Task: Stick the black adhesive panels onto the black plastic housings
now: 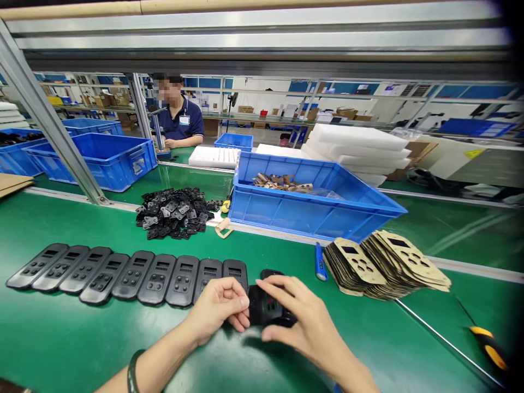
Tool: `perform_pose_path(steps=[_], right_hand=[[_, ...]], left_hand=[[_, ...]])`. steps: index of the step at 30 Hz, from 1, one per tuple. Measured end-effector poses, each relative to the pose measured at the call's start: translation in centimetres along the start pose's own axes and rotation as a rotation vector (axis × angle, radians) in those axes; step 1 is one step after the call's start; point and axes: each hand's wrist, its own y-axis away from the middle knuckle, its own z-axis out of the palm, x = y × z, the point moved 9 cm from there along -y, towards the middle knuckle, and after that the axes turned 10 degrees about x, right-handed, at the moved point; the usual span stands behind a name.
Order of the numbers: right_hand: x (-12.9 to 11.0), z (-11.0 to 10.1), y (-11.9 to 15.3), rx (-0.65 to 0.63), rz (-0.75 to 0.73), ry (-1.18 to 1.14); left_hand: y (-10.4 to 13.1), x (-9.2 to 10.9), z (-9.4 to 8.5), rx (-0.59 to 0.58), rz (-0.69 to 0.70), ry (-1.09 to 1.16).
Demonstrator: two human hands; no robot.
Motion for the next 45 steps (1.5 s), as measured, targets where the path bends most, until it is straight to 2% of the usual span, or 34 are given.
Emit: perform_pose_path(steps=[3, 6, 10, 12, 15, 17, 19, 21, 23, 25, 28, 30, 32, 33, 35, 42, 45], right_hand=[[-0.7, 1.9, 0.4, -0.083, 0.049, -0.183], [-0.6, 3.0, 0.6, -0.076, 0.181, -0.41], [-0.7, 3.3, 0.6, -0.028, 0.273, -0.623], [-0.1, 2.6, 0.5, 0.073, 0.337, -0.763], [2.4, 0.4, 0.9, 0.349, 0.496, -1.001], [4.4, -0.9, 1.5, 0.515, 0.607, -1.096], [5.5, -1.3, 1.8, 0.561, 0.682, -1.167], [5.3, -0.5, 1.8, 0.459, 0.736, -1.236], [4.3, 1.4, 1.9, 0.267, 0.791, -1.294], [3.0, 3.3, 2.1, 0.094, 0.836, -1.326], [1.9, 4.9, 2.3, 0.004, 0.862, -1.331], [1.6, 5.1, 2.1, 0.005, 0.848, -1.317], [1.5, 5.1, 1.9, -0.001, 0.823, -1.306], [1.4, 5.1, 1.8, -0.009, 0.811, -1.302], [1.4, 5.2, 1.8, -0.033, 0.792, -1.29], [2.0, 5.2, 2.1, 0.008, 0.766, -1.227], [1.9, 4.9, 1.7, -0.014, 0.723, -1.161]], left_hand=[[0.2, -0.6, 0.4, -0.051, -0.073, 0.103], [0.3, -0.5, 0.9, -0.104, -0.075, 0.182], [0.3, -0.1, 1.6, -0.174, -0.051, 0.26], [0.1, 0.1, 1.4, -0.157, -0.039, 0.299], [-0.3, 0.4, 0.3, -0.071, -0.021, 0.298], [-0.6, 0.6, -0.3, -0.027, -0.001, 0.216], [-0.9, 1.1, -1.1, 0.047, 0.074, 0.104], [-1.2, 2.2, -2.4, 0.159, 0.209, -0.026], [-1.5, 3.8, -3.7, 0.28, 0.357, -0.171], [-2.1, 5.2, -4.6, 0.354, 0.455, -0.283], [-2.3, 7.4, -5.0, 0.408, 0.603, -0.465], [-1.4, 8.4, -3.5, 0.342, 0.733, -0.689], [-0.1, 8.2, -1.2, 0.189, 0.807, -0.858], [0.5, 7.8, -0.3, 0.115, 0.817, -0.886], [1.6, 7.1, 0.8, 0.04, 0.843, -0.893], [2.3, 6.8, 1.4, 0.025, 0.96, -0.908], [2.4, 6.8, 1.7, -0.016, 0.918, -0.909]])
